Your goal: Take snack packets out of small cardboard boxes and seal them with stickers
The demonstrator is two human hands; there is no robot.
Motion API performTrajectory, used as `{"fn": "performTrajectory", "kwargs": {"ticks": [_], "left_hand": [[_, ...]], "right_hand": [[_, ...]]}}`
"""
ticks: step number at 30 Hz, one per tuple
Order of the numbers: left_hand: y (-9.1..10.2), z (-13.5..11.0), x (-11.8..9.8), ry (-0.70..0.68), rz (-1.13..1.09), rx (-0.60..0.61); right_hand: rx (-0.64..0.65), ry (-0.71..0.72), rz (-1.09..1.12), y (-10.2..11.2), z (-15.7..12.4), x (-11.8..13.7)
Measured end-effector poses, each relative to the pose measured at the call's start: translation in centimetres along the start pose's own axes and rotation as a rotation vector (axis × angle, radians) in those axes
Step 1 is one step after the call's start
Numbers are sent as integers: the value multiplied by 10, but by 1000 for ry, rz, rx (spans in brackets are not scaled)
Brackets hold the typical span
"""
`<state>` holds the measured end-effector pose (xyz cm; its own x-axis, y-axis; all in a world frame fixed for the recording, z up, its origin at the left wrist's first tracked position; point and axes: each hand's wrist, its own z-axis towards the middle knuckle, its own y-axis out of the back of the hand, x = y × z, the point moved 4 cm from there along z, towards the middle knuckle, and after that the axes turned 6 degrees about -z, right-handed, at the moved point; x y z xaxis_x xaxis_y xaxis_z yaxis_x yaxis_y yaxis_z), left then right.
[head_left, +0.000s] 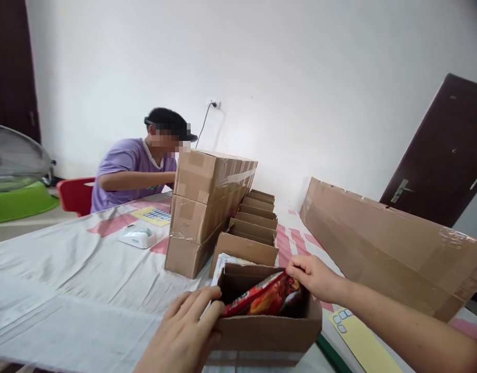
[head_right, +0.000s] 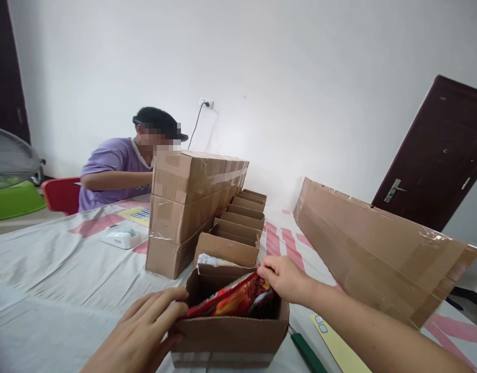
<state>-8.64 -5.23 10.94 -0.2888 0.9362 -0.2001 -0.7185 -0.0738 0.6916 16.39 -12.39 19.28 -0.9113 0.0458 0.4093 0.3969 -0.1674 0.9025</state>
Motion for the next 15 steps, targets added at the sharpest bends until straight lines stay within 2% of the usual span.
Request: {"fn": "performTrajectory", "kwargs": {"ticks": [2,5,11,13,15], "left_hand": [[-2,1,2,15,40,-64],[-5,1,5,55,89,-112],[-2,1,5,109,48,-117],[6,15,5,150,-59,-123],[12,41,7,212,-249,-107]], "right_hand": [[-109,11,97,-5,1,-7],[-202,14,271,-10,1,-14],[-256,-60,636,-11,2,-18],[-291,-76,726,-6,6,-21],[-351,-70,766,4,17,-24]]}}
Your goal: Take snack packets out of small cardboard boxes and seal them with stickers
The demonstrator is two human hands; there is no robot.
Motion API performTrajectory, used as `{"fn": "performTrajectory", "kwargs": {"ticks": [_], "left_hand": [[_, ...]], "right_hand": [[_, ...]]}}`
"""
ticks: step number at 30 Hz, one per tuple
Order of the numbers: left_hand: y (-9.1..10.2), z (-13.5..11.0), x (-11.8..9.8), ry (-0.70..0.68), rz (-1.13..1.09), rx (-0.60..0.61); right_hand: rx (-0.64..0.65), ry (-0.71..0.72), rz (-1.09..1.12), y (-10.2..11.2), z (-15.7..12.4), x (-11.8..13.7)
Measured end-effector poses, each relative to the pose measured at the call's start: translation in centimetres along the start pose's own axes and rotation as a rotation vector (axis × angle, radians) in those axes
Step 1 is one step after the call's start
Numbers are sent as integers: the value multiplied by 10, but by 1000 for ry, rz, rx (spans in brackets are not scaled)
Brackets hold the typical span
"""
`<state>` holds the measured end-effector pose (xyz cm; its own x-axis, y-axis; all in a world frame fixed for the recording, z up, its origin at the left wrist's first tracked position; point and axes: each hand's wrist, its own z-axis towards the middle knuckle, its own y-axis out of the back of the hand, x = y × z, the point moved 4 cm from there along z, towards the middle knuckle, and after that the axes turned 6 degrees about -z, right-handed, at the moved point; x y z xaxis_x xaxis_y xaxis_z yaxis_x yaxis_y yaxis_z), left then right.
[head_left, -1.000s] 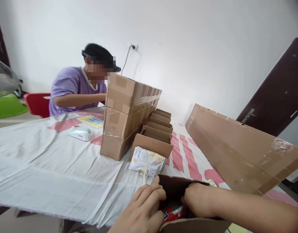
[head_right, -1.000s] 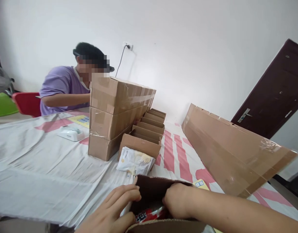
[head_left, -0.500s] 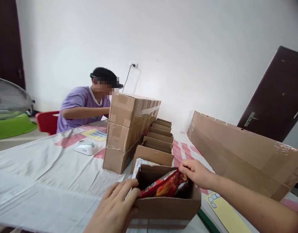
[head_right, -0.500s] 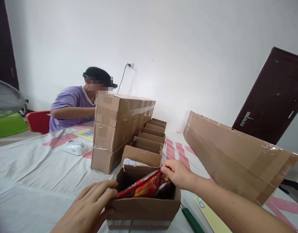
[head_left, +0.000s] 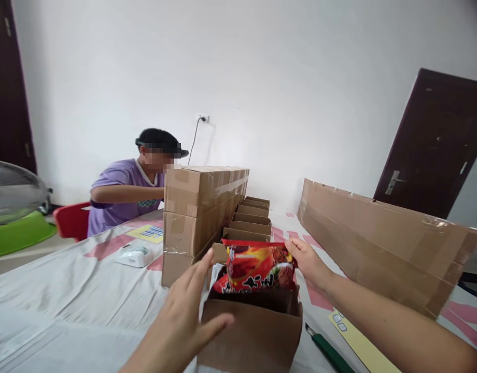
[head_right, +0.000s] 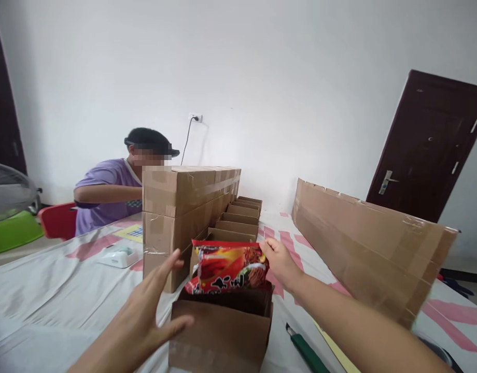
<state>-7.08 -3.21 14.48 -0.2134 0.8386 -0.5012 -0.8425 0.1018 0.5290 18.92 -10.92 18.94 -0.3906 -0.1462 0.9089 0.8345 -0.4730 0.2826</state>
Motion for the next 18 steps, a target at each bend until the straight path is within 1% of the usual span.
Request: {"fn": "performTrajectory", "kwargs": {"ticks": [1,2,3,4,6,8,9,11,13,16,18], "left_hand": [[0,18,-1,47,-119,17],[-4,38,0,119,-244,63],[-9,58,2,193,-374,118],[-14,78,6,282,-505,140],[-27,111,13,383,-784,240],[-34,133,22,403,-834,233],[-36,139,26,407,-845,214],[-37,143,29,402,-852,168],[-38,138,24,390,-882,152],[-37,124,-1,362,-939,171],[-32,112,-23,304,-983,217]], "right_hand": [[-24,17,11,2,9,3],[-41,32,21,4,20,5],[-55,38,35,5,32,7],[-65,39,51,5,44,9],[-72,25,83,5,65,10],[-53,0,116,2,78,9],[-31,-11,130,0,81,8],[41,-11,159,-7,77,7],[135,18,186,-13,64,8],[236,91,224,-15,35,17],[243,158,225,-7,13,25]]}}
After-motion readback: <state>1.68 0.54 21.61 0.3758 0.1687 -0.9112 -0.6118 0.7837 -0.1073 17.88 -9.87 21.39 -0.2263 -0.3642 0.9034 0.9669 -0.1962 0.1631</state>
